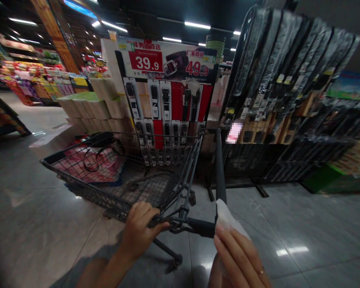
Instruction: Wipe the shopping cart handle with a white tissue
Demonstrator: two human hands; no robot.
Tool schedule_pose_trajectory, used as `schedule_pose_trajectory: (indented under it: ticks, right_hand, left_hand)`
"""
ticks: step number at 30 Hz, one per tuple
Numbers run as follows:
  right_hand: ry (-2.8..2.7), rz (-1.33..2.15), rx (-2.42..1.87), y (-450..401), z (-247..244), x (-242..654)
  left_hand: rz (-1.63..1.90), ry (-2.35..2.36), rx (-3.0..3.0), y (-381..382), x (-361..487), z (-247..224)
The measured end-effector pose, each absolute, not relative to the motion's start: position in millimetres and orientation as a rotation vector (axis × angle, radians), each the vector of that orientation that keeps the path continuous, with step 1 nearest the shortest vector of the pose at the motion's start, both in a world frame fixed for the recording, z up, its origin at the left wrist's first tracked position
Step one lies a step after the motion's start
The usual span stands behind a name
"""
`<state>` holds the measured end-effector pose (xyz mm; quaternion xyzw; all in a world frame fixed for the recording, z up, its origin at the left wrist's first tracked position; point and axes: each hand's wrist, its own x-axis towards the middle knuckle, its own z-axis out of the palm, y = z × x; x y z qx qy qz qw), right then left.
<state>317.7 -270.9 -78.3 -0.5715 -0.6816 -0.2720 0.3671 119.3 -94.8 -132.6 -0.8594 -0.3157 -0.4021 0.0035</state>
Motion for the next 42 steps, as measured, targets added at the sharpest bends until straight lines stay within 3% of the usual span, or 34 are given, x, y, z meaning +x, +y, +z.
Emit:
schedule_pose_trajectory:
  ticks: [13, 25, 34, 42]
  right_hand:
    - [-1.657, -0.686, -1.376, -220.4, -100.4, 281.9]
    - [-1.734, -0.661, -1.227, -174.1, -106.2, 227.9]
    - [-1.836, -0.645, -1.245, -210.9, -104.7, 279.1]
    - [-1.333, -0.716, -1.349, -236.2, -91.7, 309.7]
  left_hand:
    - [-1.320, -1.033, -2.670, -107.7, 134.0, -138.0]
    - [-1.316, -0.796, -2.680, -97.3, 125.2, -145.6]
    - [-1.064, -0.623, -2.622, -78.4, 90.5, -138.5]
    - [-1.116, -0.655, -2.648, -52.6, 57.0, -136.7]
